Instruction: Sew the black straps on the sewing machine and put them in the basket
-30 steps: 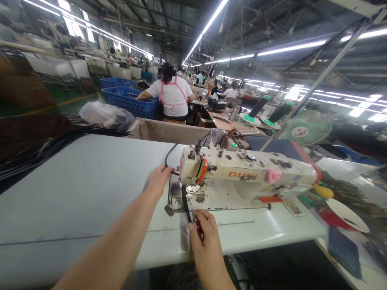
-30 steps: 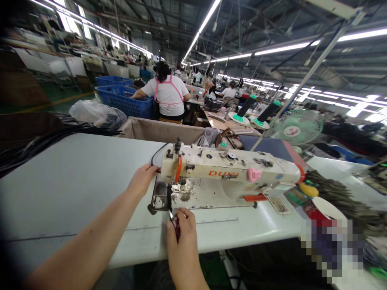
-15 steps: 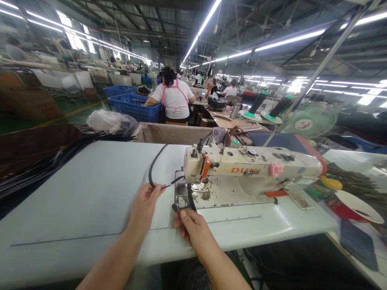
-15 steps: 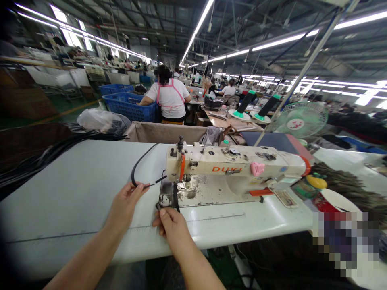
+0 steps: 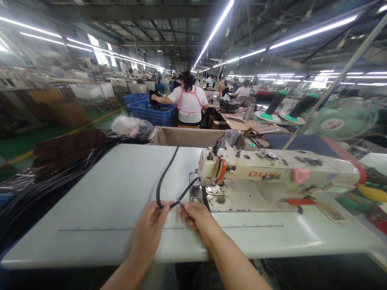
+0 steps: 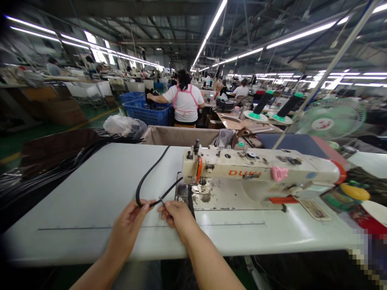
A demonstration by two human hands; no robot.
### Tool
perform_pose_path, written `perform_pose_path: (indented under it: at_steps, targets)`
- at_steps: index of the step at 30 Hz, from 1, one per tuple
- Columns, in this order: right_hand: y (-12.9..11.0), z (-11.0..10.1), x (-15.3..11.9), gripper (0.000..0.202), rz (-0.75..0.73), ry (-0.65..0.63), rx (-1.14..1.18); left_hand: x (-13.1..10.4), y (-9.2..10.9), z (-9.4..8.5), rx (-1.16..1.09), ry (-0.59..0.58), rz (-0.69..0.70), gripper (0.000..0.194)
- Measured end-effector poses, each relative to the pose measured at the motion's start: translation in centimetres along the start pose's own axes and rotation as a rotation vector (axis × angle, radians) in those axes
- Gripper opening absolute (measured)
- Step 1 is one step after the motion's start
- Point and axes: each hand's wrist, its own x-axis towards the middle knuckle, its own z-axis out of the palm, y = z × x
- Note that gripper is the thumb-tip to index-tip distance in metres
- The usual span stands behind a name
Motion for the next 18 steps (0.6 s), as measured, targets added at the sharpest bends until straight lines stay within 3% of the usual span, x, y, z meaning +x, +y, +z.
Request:
perform_pose_path:
  at_steps: [5, 8, 12, 13, 15, 18]
  targets:
    - [-0.8, 0.1, -0.2, 0.058, -0.035, -0.027, -0.084, -0.7, 0.5, -0.5, -0.027, -0.009, -0.022, 0.035]
    - [-1.2, -0.3, -1.0, 0.044, -0.114, 0.02, -0.222, -0.6, 0.8, -1.1, 0.019, -0.009, -0.054, 0.039]
    - [-0.8, -1.7, -3.0, 0.008, -0.409, 0.364, -1.03, 0.3, 0.5, -2.7, 0.157, -0.064, -0.063, 0.048]
    - [-0.4, -2.1, -3.6, 0.007, -0.447, 0.456, -1.239, 0.7, 0.3, -3.2, 0.178, -0.093, -0.056, 0.051]
    - [0.5, -3.0, -4.6, 0.034, -0.413, 0.57, -1.493, 1.4, -0.4, -4.2, 0.21, -0.144, -0.058, 0.052]
    - [1.6, -4.0, -5.8, 0.058, -0.233, 0.546, -1.636, 2.4, -1.7, -5.8, 0.255, -0.154, -0.159, 0.051]
